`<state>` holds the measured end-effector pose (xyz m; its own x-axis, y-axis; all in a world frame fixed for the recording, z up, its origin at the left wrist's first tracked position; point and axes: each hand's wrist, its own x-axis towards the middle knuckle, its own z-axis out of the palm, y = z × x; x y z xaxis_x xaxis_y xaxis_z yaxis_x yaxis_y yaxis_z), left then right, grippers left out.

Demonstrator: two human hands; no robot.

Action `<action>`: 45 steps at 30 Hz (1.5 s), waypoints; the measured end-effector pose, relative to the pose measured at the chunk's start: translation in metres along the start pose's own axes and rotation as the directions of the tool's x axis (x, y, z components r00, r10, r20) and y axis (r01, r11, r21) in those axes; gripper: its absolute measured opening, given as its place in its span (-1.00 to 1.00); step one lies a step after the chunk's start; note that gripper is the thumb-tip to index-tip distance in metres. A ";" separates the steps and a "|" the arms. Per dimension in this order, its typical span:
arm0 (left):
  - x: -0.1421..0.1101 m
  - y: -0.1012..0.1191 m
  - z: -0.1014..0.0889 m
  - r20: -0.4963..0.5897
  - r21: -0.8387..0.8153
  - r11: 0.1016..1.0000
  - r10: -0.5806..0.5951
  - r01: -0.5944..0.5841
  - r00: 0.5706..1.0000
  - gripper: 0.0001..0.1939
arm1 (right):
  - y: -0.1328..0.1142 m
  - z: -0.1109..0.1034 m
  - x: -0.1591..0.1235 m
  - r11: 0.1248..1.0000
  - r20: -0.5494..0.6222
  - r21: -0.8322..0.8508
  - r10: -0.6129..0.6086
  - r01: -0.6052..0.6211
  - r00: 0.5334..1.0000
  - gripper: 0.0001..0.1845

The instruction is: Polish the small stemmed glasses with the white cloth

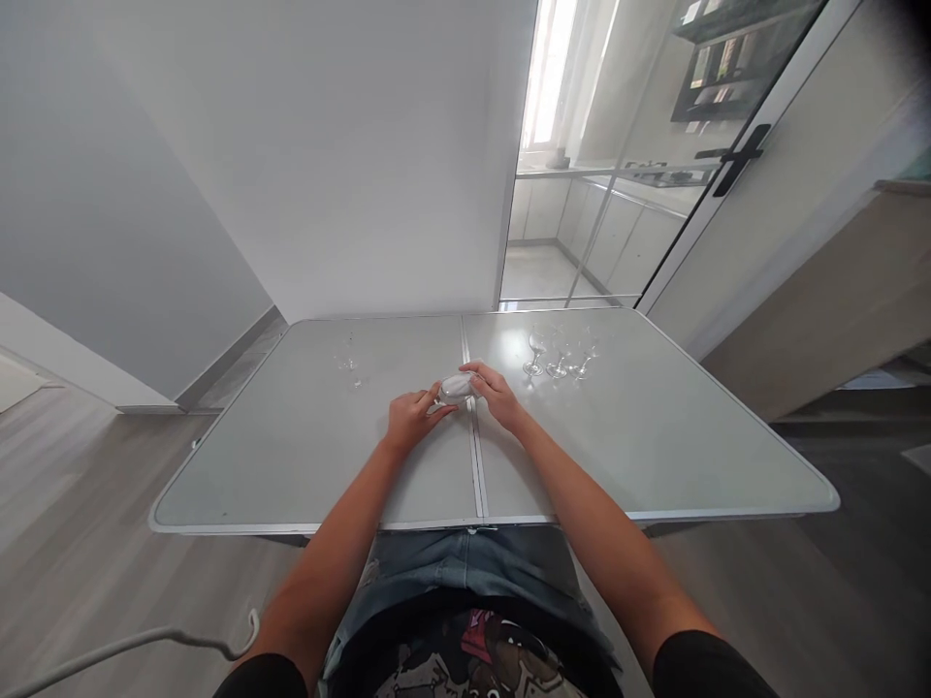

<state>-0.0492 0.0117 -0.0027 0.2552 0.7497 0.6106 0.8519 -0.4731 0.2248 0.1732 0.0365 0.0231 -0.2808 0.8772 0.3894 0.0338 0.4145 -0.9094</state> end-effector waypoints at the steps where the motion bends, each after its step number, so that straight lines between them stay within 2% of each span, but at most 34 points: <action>1: 0.000 -0.001 -0.001 -0.002 0.006 1.000 0.000 0.000 1.000 -0.47 | -0.001 0.000 0.000 0.999 0.025 -0.036 0.011 -0.010 1.000 -0.63; 5: 0.000 -0.003 -0.004 0.023 0.017 0.999 0.038 -0.039 0.999 -0.48 | -0.003 0.000 -0.001 0.987 0.118 -0.141 0.090 -0.073 0.989 -0.63; 9: 0.000 -0.003 -0.003 0.049 -0.042 0.998 0.054 -0.052 0.997 -0.45 | -0.006 -0.001 -0.004 0.984 0.125 -0.101 0.160 -0.148 0.979 -0.68; 13: 0.003 -0.003 -0.002 -0.001 -0.070 0.996 0.058 -0.058 0.998 -0.45 | -0.011 -0.001 -0.005 0.998 0.074 -0.017 0.067 -0.066 0.995 -0.55; 16: 0.003 -0.004 -0.002 -0.063 -0.049 0.995 0.082 -0.085 0.995 -0.48 | -0.013 0.000 -0.006 0.997 0.098 -0.068 -0.018 0.025 0.995 -0.38; 20: 0.000 -0.005 -0.002 -0.059 -0.050 0.992 0.116 -0.119 0.991 -0.52 | -0.016 -0.001 -0.006 0.990 0.188 -0.138 0.061 -0.035 0.980 -0.30; 23: -0.002 -0.006 0.000 -0.061 -0.123 0.989 0.078 -0.085 0.995 -0.49 | -0.016 -0.005 -0.006 0.996 0.206 -0.030 0.083 -0.078 0.975 -0.34; 27: -0.002 -0.009 0.002 -0.033 -0.296 0.955 0.020 -0.029 0.999 -0.44 | -0.014 -0.006 -0.006 0.988 0.148 0.135 0.060 -0.081 0.987 -0.34; 29: -0.001 -0.009 0.004 -0.033 -0.318 0.948 0.005 -0.015 0.999 -0.44 | -0.014 -0.005 -0.006 0.994 0.118 0.099 0.034 -0.046 0.992 -0.31; 34: -0.002 -0.008 0.007 -0.063 -0.208 0.976 0.057 -0.069 0.996 -0.50 | -0.017 -0.002 -0.004 0.988 0.213 -0.145 0.081 -0.050 0.974 -0.30; 36: -0.002 -0.009 0.008 -0.067 -0.213 0.975 0.059 -0.072 0.996 -0.49 | -0.018 -0.004 -0.003 0.987 0.215 -0.140 0.105 -0.076 0.971 -0.35; 39: -0.002 -0.010 0.007 -0.045 -0.304 0.952 0.029 -0.042 0.999 -0.44 | -0.017 -0.008 -0.002 0.995 0.201 -0.024 0.098 -0.095 0.975 -0.42; 42: -0.002 -0.008 0.007 -0.031 -0.368 0.930 -0.016 0.003 0.999 -0.41 | -0.013 -0.008 -0.003 0.996 0.129 0.062 0.054 -0.063 0.990 -0.42; 45: -0.002 -0.004 0.008 -0.041 -0.341 0.940 -0.035 0.019 0.999 -0.42 | -0.010 -0.004 -0.003 1.000 0.092 -0.011 0.019 -0.018 0.996 -0.41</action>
<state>-0.0493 0.0156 -0.0112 0.2066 0.7464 0.6326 0.6492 -0.5883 0.4821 0.1779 0.0304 0.0313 -0.3675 0.8588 0.3570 0.0497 0.4014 -0.9145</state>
